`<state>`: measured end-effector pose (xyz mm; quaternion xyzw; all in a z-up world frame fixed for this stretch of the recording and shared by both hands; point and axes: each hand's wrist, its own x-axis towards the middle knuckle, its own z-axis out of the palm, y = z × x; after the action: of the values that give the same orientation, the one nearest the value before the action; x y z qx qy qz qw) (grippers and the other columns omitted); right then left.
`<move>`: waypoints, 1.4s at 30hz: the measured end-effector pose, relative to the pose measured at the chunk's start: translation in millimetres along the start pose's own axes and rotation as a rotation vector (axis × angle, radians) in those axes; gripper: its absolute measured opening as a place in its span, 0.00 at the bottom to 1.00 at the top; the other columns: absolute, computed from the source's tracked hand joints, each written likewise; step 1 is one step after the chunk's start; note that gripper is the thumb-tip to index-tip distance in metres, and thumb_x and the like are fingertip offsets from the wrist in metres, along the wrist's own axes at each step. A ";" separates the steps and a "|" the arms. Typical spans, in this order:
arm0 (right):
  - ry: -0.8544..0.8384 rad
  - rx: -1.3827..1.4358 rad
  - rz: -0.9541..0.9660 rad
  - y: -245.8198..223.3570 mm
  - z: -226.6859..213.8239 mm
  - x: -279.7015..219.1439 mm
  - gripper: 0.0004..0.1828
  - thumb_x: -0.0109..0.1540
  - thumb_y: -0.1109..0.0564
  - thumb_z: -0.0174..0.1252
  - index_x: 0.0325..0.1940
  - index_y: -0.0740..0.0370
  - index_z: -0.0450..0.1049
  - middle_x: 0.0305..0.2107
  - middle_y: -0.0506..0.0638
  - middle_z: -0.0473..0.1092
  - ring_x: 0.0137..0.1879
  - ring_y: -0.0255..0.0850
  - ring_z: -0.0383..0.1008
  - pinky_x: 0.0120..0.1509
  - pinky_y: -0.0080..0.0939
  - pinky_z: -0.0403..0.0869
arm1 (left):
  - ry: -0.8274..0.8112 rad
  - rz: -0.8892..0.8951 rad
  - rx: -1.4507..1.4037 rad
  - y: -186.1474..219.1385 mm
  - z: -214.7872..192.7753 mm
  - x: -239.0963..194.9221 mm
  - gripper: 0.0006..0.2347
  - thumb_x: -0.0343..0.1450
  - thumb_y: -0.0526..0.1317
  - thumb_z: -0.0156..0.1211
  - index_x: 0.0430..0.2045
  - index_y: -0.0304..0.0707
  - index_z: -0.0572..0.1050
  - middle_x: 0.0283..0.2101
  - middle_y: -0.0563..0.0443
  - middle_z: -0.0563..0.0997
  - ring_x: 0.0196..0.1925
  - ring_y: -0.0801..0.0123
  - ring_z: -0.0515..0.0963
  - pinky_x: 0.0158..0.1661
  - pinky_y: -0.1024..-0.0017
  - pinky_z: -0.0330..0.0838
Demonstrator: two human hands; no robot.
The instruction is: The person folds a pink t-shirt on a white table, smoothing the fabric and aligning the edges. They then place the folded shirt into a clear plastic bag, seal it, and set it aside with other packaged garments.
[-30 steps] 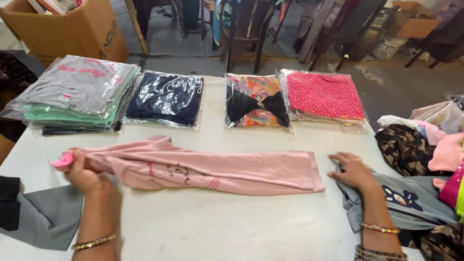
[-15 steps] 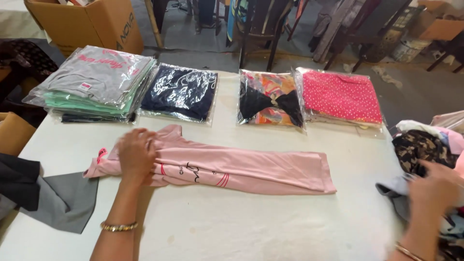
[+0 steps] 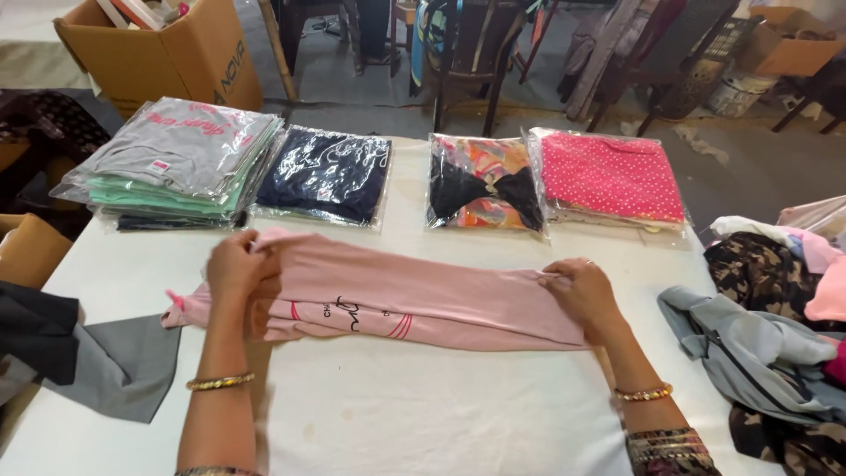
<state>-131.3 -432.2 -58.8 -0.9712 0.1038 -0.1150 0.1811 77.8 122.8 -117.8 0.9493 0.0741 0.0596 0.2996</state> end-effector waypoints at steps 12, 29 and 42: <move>0.789 0.127 -0.196 24.4 -85.6 113.1 0.03 0.61 0.64 0.61 0.36 0.59 0.77 0.23 0.55 0.72 0.31 0.47 0.75 0.38 0.46 0.71 | 0.631 0.510 -0.416 132.6 -125.3 57.4 0.04 0.72 0.33 0.59 0.30 0.29 0.75 0.32 0.38 0.76 0.33 0.53 0.75 0.37 0.62 0.68; 0.203 0.777 -0.239 143.5 -139.4 -72.8 0.11 0.63 0.76 0.55 0.44 0.66 0.76 0.42 0.53 0.77 0.48 0.39 0.78 0.55 0.38 0.78 | 0.114 0.757 -0.206 60.6 -177.6 -144.7 0.11 0.64 0.31 0.68 0.39 0.36 0.80 0.39 0.47 0.85 0.40 0.70 0.84 0.40 0.71 0.76; -0.229 0.307 0.045 156.5 -56.5 -3.2 0.21 0.62 0.56 0.62 0.60 0.56 0.77 0.43 0.50 0.82 0.49 0.37 0.81 0.55 0.41 0.78 | -0.354 0.452 -0.182 18.8 -86.6 -113.2 0.16 0.67 0.39 0.65 0.49 0.43 0.80 0.40 0.54 0.87 0.41 0.71 0.86 0.43 0.68 0.79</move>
<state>-174.1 -592.9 -66.9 -0.9362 0.0856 -0.0139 0.3405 -45.1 136.1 -44.3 0.9066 -0.1983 -0.0350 0.3709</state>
